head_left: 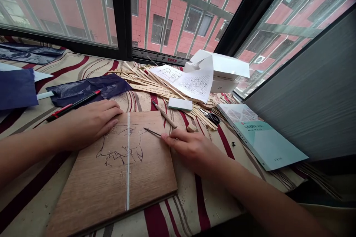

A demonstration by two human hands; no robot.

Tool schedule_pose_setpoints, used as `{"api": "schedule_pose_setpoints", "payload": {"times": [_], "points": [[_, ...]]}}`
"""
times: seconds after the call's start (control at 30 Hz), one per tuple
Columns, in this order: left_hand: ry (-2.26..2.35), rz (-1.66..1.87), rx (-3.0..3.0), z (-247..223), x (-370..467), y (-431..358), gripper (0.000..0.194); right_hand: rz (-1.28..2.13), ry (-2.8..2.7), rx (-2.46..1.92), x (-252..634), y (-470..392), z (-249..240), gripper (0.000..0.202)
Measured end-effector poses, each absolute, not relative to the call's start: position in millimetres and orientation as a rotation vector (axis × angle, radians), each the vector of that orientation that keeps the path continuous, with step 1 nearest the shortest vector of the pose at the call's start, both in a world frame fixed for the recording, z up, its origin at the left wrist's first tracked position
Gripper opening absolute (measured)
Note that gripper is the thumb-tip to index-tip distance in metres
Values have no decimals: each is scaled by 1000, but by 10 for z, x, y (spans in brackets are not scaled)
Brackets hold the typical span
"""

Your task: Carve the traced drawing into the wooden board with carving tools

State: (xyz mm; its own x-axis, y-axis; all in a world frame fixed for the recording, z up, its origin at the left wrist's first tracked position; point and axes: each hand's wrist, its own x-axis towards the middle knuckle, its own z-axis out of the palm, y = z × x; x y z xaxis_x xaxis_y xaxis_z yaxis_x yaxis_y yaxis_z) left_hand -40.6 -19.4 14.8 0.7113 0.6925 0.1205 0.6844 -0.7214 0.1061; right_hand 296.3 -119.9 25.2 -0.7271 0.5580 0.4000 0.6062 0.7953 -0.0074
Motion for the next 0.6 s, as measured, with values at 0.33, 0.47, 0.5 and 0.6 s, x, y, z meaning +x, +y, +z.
{"api": "schedule_pose_setpoints", "payload": {"times": [0.33, 0.47, 0.5, 0.6], "points": [[1137, 248, 2898, 152, -404, -174, 54, -91, -2615, -858, 2987, -1178, 287, 37], [1146, 223, 2904, 187, -374, -191, 56, -69, -2589, -861, 2969, -1173, 308, 37], [1150, 191, 2901, 200, -362, -199, 56, -71, -2588, -860, 2970, -1169, 306, 37], [1170, 152, 2898, 238, -333, -225, 58, -44, -2613, -897, 3002, -1157, 283, 39]]}}
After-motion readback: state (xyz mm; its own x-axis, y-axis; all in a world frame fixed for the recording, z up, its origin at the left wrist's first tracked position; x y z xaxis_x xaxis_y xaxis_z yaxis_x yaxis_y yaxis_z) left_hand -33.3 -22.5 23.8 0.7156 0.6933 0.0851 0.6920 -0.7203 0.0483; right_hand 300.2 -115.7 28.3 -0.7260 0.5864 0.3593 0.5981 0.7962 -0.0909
